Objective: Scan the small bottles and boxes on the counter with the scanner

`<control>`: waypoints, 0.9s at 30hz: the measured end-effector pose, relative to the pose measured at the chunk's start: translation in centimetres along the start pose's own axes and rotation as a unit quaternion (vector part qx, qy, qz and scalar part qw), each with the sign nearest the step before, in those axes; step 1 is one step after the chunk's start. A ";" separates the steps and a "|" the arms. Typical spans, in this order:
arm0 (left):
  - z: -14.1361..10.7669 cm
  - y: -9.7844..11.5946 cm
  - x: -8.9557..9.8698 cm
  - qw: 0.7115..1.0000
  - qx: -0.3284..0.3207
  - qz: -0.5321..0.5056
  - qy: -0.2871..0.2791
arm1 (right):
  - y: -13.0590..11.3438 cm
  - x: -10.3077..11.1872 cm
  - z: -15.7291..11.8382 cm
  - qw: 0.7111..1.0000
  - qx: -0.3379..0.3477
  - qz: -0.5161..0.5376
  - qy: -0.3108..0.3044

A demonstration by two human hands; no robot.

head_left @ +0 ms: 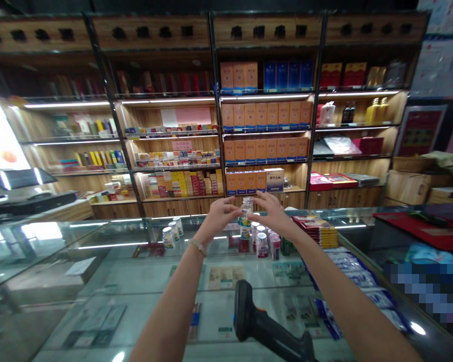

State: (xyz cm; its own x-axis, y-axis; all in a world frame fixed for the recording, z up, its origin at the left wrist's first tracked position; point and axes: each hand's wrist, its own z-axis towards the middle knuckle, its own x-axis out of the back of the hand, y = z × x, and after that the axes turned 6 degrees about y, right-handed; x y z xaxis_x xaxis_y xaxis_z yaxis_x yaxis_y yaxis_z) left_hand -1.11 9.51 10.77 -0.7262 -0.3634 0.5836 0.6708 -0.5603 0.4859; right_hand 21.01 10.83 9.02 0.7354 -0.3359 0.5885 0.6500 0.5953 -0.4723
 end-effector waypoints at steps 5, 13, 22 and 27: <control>-0.2 -0.4 -0.3 0.998 0.022 -0.047 -0.043 | 0.2 0.6 -0.2 0.999 0.029 0.001 -0.024; -0.5 0.2 -0.4 0.998 0.020 -0.030 -0.055 | 0.1 0.7 -0.4 0.998 0.053 -0.005 0.015; -1.1 1.3 0.6 0.990 -0.066 0.078 -0.094 | -0.4 0.3 -0.2 0.996 -0.012 -0.016 0.088; -1.1 2.2 -0.3 0.984 -0.072 0.156 -0.053 | -0.4 0.1 -0.2 0.995 -0.022 -0.024 0.090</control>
State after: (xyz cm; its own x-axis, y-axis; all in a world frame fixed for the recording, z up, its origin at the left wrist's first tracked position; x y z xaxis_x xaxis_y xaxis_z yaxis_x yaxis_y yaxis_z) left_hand 0.40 7.56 11.01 -0.4627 -0.4596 0.7581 0.8251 -0.5360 0.1786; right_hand 20.83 10.40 9.11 0.7236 -0.4904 0.4857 0.6896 0.5442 -0.4778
